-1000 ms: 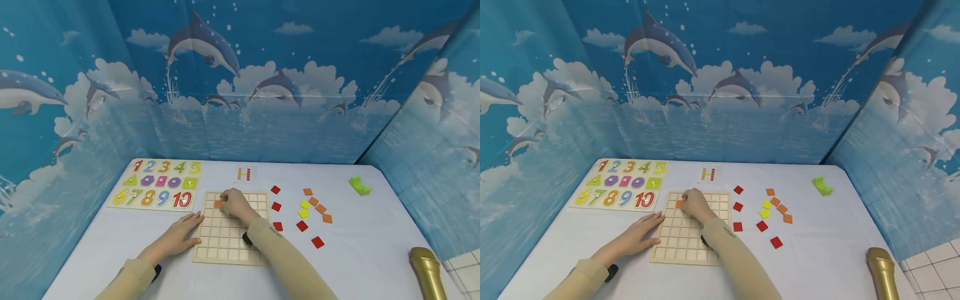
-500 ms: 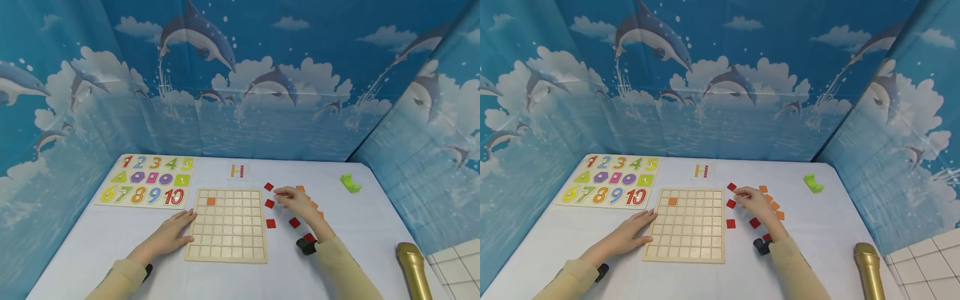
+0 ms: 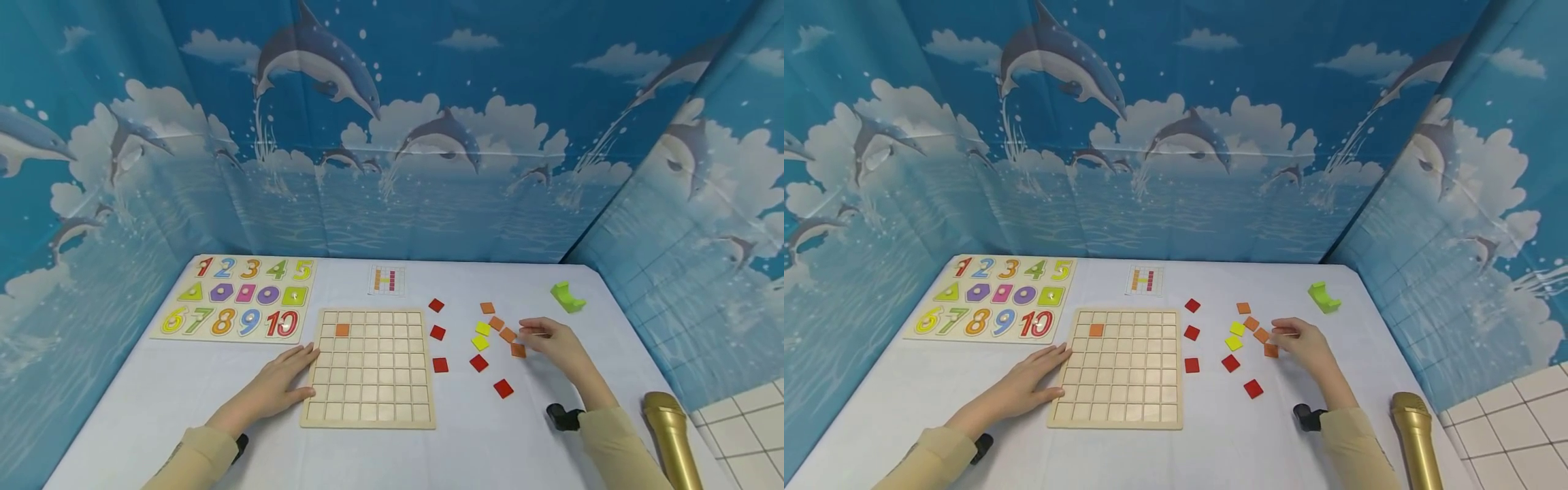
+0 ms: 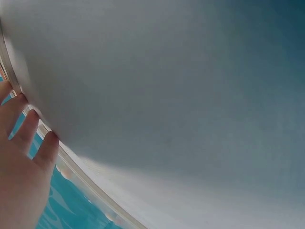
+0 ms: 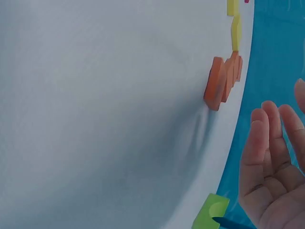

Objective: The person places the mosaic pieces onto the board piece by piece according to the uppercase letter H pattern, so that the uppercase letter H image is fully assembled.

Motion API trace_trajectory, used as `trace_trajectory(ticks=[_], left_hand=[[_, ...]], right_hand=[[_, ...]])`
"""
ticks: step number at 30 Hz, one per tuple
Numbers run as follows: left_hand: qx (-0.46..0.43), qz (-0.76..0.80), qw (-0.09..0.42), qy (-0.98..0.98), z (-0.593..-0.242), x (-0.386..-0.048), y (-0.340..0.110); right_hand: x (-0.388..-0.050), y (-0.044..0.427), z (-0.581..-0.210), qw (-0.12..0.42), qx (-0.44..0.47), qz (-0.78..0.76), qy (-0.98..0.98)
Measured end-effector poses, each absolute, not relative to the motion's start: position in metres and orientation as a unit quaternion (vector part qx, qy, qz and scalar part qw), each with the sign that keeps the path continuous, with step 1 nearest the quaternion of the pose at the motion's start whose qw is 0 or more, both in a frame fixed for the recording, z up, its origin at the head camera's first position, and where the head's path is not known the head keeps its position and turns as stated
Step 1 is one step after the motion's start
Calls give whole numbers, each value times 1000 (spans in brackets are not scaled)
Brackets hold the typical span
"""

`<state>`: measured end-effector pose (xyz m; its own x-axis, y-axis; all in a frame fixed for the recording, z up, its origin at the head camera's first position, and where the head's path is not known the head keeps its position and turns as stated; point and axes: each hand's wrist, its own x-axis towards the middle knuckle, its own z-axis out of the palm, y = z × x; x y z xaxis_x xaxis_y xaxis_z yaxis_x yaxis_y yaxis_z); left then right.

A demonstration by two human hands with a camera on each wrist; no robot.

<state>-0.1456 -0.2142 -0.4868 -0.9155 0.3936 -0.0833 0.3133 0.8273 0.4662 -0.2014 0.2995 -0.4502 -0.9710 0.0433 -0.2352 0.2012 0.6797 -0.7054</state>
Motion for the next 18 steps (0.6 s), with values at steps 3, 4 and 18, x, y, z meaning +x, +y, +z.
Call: trace_trajectory(ticks=[3,4,18], left_hand=[[186,227,88,952,-486,-146,-214],[187,227,88,952,-487,-146,-214],[187,226,90,952,-487,-146,-213]], right_hand=[[-204,301,-454,110,89,-397,907],[-204,300,-455,114,96,-398,905],[-208,299,-466,150,133,-358,912]])
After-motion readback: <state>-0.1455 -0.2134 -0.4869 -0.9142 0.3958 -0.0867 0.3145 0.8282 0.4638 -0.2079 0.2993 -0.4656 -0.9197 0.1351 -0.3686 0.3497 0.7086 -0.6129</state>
